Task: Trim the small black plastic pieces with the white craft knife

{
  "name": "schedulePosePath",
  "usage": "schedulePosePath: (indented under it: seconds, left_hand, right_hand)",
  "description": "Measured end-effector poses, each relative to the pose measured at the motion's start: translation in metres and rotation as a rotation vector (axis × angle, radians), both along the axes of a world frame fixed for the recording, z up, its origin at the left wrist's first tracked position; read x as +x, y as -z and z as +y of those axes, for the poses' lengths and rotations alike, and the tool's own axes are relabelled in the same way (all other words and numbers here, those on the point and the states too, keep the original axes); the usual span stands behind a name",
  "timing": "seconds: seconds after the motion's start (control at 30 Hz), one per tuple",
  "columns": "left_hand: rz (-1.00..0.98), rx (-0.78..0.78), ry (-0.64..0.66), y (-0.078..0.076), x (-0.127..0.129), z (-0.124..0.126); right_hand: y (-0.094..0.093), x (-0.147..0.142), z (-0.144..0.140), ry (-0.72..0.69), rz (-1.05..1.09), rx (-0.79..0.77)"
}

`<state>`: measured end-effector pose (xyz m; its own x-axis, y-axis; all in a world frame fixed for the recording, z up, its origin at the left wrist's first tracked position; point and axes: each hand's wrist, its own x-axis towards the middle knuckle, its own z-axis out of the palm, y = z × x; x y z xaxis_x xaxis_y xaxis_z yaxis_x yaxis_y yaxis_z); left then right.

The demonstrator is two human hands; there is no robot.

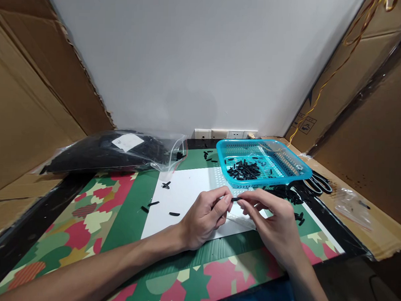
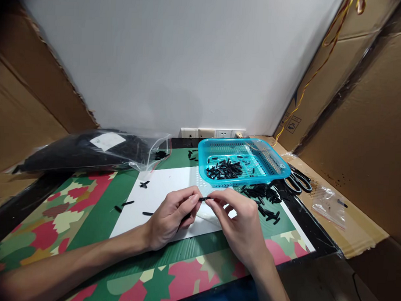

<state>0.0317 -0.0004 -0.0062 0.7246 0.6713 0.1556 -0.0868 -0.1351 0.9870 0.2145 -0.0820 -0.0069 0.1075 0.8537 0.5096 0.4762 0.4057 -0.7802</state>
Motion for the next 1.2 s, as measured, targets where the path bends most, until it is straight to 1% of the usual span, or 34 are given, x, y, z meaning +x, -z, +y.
schedulePosePath:
  seconds: [0.2,0.37,0.5,0.63,0.77,0.9,1.03,1.2]
  left_hand:
    - [-0.030,-0.010,-0.018,0.000,0.001,0.000]
    - [-0.055,-0.033,-0.022,0.000,0.001,0.001]
    - [-0.048,-0.020,-0.032,-0.001,0.001,0.000]
    - [-0.018,0.023,-0.023,0.000,0.000,-0.001]
    - [-0.026,0.070,-0.015,0.001,-0.002,-0.001]
    - [0.011,0.172,-0.025,0.002,-0.005,-0.002]
    - [0.048,0.270,-0.029,0.005,-0.008,-0.003]
    - [0.032,0.300,-0.041,0.006,-0.009,-0.003]
  right_hand:
    - [-0.002,0.001,0.001,-0.020,-0.034,0.070]
    - [-0.004,0.001,0.001,-0.045,-0.090,0.062]
    - [-0.005,0.001,0.002,-0.052,-0.078,0.090]
    - [-0.005,0.002,0.003,-0.050,-0.076,0.095]
    - [-0.004,0.003,0.002,-0.046,-0.100,0.132]
    - [-0.002,0.003,0.001,-0.020,-0.129,0.168]
    - [-0.003,0.000,-0.002,-0.024,-0.106,0.169]
    - [-0.004,-0.001,-0.003,-0.002,-0.108,0.179]
